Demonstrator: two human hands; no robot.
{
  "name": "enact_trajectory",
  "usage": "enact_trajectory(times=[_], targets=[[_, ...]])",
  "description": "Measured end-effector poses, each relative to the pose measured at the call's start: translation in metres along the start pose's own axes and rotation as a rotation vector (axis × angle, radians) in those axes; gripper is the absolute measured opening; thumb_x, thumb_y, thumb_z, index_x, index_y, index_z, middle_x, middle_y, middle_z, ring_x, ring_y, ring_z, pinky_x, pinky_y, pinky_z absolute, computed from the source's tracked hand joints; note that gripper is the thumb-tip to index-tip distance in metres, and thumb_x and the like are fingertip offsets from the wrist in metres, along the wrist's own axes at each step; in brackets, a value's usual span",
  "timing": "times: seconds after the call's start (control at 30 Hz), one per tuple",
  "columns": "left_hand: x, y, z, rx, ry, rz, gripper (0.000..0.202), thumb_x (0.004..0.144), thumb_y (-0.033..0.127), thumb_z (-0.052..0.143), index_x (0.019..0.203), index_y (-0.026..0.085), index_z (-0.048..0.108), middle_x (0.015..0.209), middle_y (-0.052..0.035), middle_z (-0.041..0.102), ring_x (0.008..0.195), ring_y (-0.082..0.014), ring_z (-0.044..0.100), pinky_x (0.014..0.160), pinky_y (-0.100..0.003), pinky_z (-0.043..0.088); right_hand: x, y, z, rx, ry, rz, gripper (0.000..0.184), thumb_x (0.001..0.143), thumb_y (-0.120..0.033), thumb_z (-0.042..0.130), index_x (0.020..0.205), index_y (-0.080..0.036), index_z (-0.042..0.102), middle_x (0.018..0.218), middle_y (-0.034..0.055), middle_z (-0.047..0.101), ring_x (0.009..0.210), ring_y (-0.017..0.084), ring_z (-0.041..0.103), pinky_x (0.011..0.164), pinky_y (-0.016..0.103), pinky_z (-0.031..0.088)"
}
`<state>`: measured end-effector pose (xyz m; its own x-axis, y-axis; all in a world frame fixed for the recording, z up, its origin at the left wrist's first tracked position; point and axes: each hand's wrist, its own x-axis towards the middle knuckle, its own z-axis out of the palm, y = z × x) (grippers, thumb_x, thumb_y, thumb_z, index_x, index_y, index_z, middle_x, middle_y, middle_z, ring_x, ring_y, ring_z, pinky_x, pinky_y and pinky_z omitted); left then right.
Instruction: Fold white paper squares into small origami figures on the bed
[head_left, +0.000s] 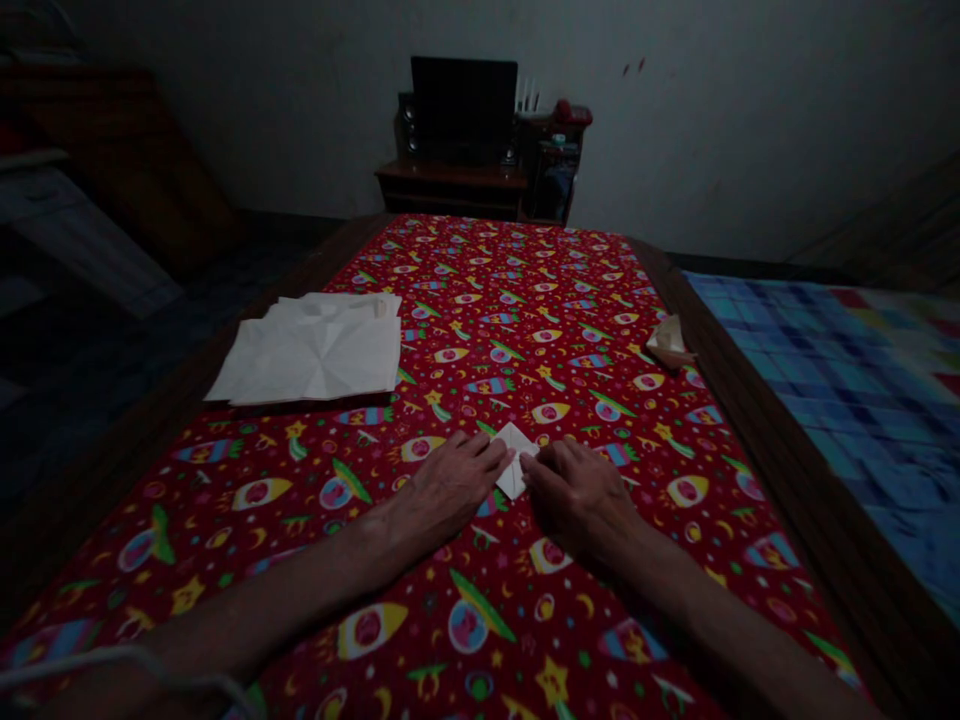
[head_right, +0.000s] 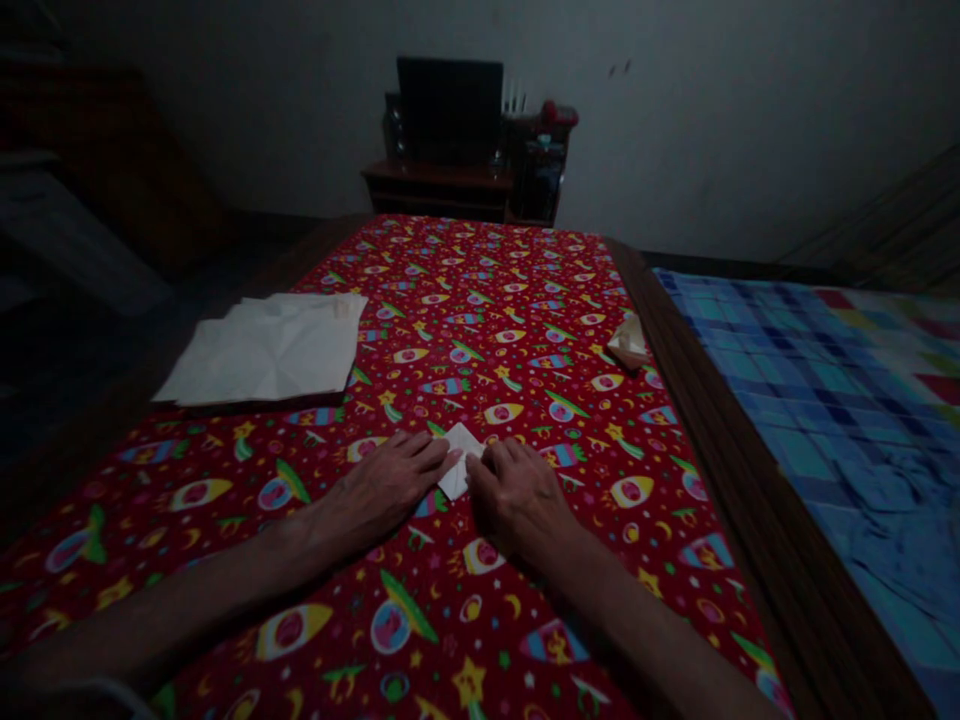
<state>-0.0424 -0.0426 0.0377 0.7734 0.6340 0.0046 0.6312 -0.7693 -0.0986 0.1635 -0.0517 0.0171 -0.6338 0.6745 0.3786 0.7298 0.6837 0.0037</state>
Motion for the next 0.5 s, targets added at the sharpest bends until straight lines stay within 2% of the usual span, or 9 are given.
enact_trajectory(times=[0.2,0.37,0.5], targets=[[-0.006,-0.001,0.003,0.007,-0.007,0.001,0.028,0.087,0.010,0.042,0.112,0.011,0.055,0.117,-0.0110,0.054,0.102,-0.0229,0.048,0.083,-0.036,0.038,-0.015,0.008,0.000,-0.061,-0.052,0.047,0.025,0.089,-0.019,0.047,0.110,-0.014,0.059,0.083,0.0085,0.057,0.076,0.019,0.044,0.067,0.032,0.035],[-0.020,-0.005,0.008,0.002,0.024,-0.073,0.039,0.085,0.007,0.040,0.123,0.010,0.050,0.122,-0.0126,0.053,0.106,-0.0247,0.048,0.085,-0.039,0.038,-0.017,0.008,0.002,-0.079,-0.062,0.056,0.022,0.090,-0.021,0.047,0.106,-0.014,0.061,0.083,0.0081,0.056,0.076,0.019,0.043,0.067,0.032,0.034],[-0.028,-0.007,0.009,-0.030,0.017,-0.091,0.042,0.083,0.006,0.040,0.123,0.010,0.049,0.122,-0.0129,0.054,0.108,-0.0250,0.048,0.089,-0.040,0.038,-0.015,0.008,0.002,-0.077,-0.038,0.073,0.021,0.091,-0.023,0.046,0.101,-0.016,0.062,0.080,0.0070,0.056,0.074,0.018,0.042,0.065,0.031,0.032]])
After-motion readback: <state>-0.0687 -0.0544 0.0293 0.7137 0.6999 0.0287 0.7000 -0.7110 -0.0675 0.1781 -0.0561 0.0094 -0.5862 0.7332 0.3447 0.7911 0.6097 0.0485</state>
